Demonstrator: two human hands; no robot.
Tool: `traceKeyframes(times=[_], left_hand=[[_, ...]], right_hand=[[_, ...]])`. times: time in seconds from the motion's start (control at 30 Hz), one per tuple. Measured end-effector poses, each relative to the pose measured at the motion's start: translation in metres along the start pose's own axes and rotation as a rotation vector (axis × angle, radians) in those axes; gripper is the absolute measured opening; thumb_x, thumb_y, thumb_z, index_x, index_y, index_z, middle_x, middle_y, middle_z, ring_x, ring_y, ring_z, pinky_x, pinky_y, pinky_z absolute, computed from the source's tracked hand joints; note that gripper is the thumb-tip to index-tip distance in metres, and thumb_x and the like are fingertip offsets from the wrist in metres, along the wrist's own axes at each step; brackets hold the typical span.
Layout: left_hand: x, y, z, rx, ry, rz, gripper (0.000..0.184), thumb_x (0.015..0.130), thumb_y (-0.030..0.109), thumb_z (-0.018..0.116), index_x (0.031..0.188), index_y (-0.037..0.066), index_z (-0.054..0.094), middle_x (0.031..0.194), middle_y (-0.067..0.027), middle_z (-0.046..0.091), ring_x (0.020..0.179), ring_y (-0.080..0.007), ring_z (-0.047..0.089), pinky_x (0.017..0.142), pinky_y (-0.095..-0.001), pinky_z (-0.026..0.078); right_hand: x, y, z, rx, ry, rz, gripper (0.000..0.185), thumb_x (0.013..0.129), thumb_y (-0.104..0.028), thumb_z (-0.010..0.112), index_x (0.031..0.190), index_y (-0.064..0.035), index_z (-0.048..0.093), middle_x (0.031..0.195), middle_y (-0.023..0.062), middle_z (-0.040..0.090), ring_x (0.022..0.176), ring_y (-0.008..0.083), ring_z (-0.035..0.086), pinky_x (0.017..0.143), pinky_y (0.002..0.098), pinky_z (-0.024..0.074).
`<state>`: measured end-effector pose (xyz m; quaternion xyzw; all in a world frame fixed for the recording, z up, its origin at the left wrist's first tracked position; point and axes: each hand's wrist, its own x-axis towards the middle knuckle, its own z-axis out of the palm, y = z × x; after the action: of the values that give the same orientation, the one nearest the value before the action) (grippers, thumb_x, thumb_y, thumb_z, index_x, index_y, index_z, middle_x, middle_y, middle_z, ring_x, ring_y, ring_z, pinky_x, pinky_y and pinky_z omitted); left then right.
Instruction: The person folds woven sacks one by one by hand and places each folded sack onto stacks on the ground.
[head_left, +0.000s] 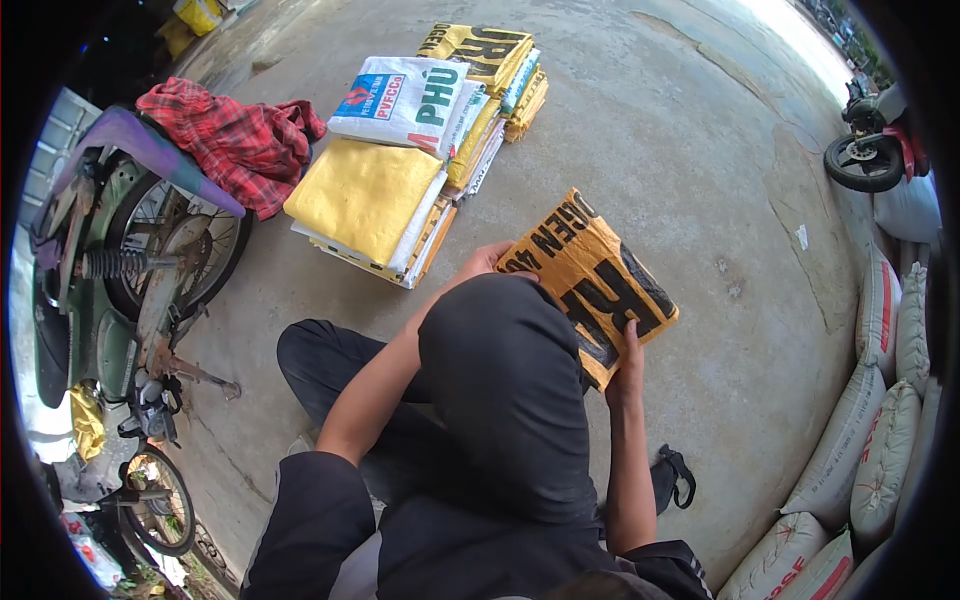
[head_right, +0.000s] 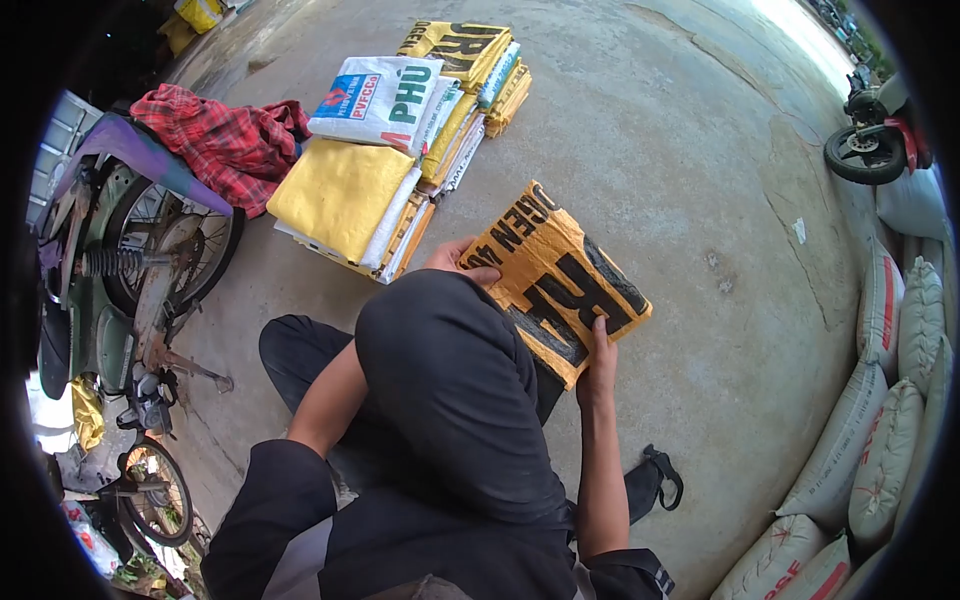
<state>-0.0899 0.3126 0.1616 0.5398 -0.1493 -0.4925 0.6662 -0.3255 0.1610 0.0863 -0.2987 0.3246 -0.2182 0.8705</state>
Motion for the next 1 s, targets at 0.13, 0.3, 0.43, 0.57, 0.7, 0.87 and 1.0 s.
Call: traceKeyframes(times=[0.13,0.3,0.43,0.57,0.7,0.87,1.0], left_hand=[[0.0,0.027,-0.015,0.077,-0.046,0.104,0.043,0.083,0.001,0.076,0.123,0.0,0.06,0.112,-0.0089,0.07,0.099,-0.0137,0.066,0.089,-0.0294,0.053],[-0.003,0.058,-0.024,0.305,-0.091,0.192,0.056,0.084,0.015,0.079,0.131,0.0,0.051,0.114,-0.0104,0.068,0.1,-0.015,0.066,0.085,-0.0289,0.054],[-0.009,0.074,-0.014,0.433,-0.024,0.216,0.065,0.082,0.021,0.081,0.134,0.001,0.047,0.118,-0.0119,0.066,0.103,-0.0171,0.066,0.093,-0.0315,0.051],[0.006,0.098,-0.001,0.544,0.102,0.32,0.055,0.082,0.016,0.08,0.127,-0.001,0.055,0.112,-0.0105,0.069,0.103,-0.018,0.066,0.094,-0.0327,0.05],[0.027,0.173,0.023,0.743,0.443,0.65,0.038,0.087,0.006,0.071,0.121,-0.005,0.059,0.108,-0.0128,0.071,0.101,-0.0164,0.067,0.089,-0.0313,0.052],[0.094,0.271,0.035,1.216,0.861,0.795,0.063,0.087,0.004,0.062,0.146,0.008,0.04,0.118,-0.0222,0.066,0.103,-0.0362,0.068,0.077,-0.0384,0.057],[0.209,0.278,0.007,1.828,1.281,0.746,0.08,0.085,0.004,0.062,0.154,0.014,0.024,0.153,-0.0239,0.03,0.132,-0.0501,0.04,0.088,-0.0564,0.053]], right_hand=[[0.028,-0.027,0.029,-0.01,-0.108,-0.118,0.065,0.09,-0.04,0.07,0.138,-0.0035,0.044,0.131,0.0142,0.057,0.116,0.0265,0.059,0.098,0.0428,0.0512],[0.052,-0.053,0.07,0.005,-0.153,-0.316,0.035,0.096,-0.023,0.065,0.124,-0.003,0.057,0.118,0.0092,0.065,0.106,0.0199,0.064,0.088,0.0355,0.0562],[0.073,-0.076,0.088,-0.205,-0.207,-0.427,0.034,0.099,-0.028,0.06,0.12,-0.0011,0.058,0.111,0.0079,0.067,0.098,0.016,0.065,0.082,0.0309,0.057],[0.116,-0.092,0.097,-0.529,-0.278,-0.364,0.053,0.104,-0.043,0.045,0.132,0.0026,0.048,0.118,0.0116,0.062,0.108,0.0177,0.06,0.09,0.0328,0.0512],[0.119,-0.081,0.119,-0.944,0.092,-0.406,0.067,0.103,-0.046,0.045,0.15,-0.0022,0.025,0.137,0.0233,0.052,0.127,0.032,0.052,0.105,0.0419,0.0425],[0.104,-0.042,0.089,-1.157,0.255,-0.344,0.064,0.102,-0.041,0.049,0.151,-0.0047,0.027,0.148,0.0225,0.042,0.138,0.0373,0.04,0.113,0.0467,0.032],[0.093,-0.009,0.021,-1.425,0.285,-0.362,0.065,0.101,-0.035,0.052,0.152,-0.0045,0.026,0.157,0.0202,0.027,0.146,0.0365,0.024,0.117,0.0498,0.0219]])
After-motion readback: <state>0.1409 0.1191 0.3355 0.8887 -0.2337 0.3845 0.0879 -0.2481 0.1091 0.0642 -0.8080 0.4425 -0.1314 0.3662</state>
